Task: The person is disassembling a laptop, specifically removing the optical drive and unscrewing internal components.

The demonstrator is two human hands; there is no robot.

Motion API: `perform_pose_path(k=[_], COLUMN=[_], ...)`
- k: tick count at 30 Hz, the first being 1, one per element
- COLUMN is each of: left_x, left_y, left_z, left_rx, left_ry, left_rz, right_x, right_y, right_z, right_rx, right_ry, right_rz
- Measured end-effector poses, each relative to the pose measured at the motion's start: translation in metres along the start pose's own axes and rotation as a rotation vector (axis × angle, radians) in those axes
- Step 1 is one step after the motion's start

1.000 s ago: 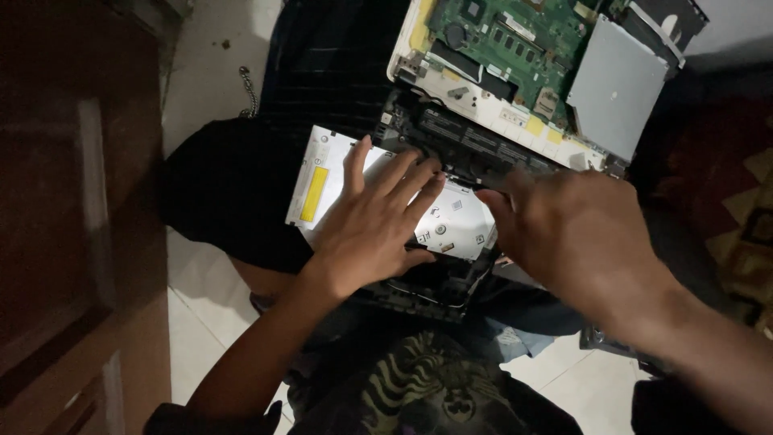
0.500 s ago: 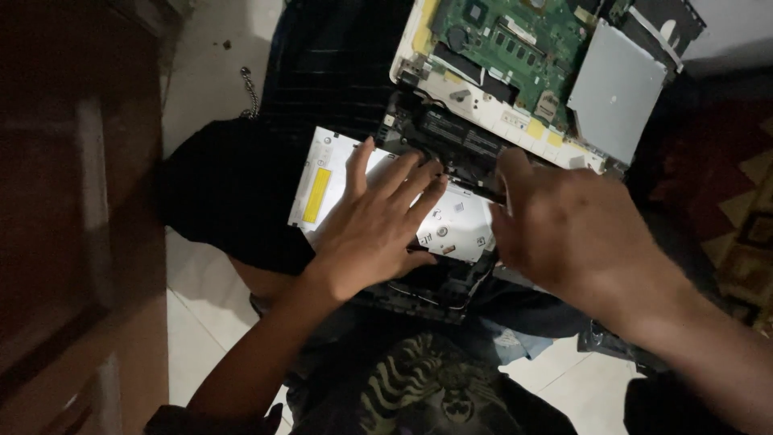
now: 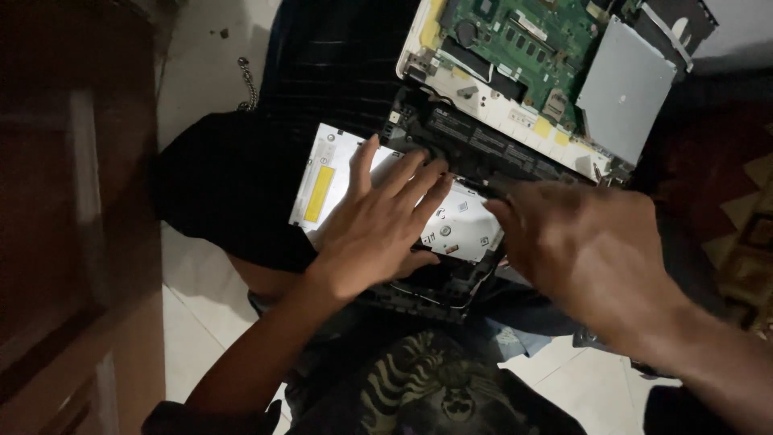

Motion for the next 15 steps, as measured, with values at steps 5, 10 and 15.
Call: perform_pose_path(k=[5, 10, 15], left_x=[-0.007, -0.002, 0.004], left_y=[0.001, 0.003, 0.003], left_z=[0.001, 0.001, 0.001], left_rx=[0.002, 0.009, 0.012], left_ry=[0.028, 0.004, -0.006], left_rz=[-0.019, -0.003, 0.020], right_x=[0.006, 0.007, 0.007], right_y=[-0.006, 0.000, 0.005], right_z=[-0.011, -0.014, -0.008], right_rx=[0.190, -0.195, -0.184], right_ry=[0.131, 0.047, -0.090], right_rz=[0.222, 0.130, 0.007])
Point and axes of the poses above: each hand's wrist, its own y-axis away from the middle knuckle, its own x-axis out of the palm, z = x × y, the point moved 6 cm from there along -y, towards the middle knuckle, and after that the axes turned 10 degrees about -z, right-handed, at the moved point
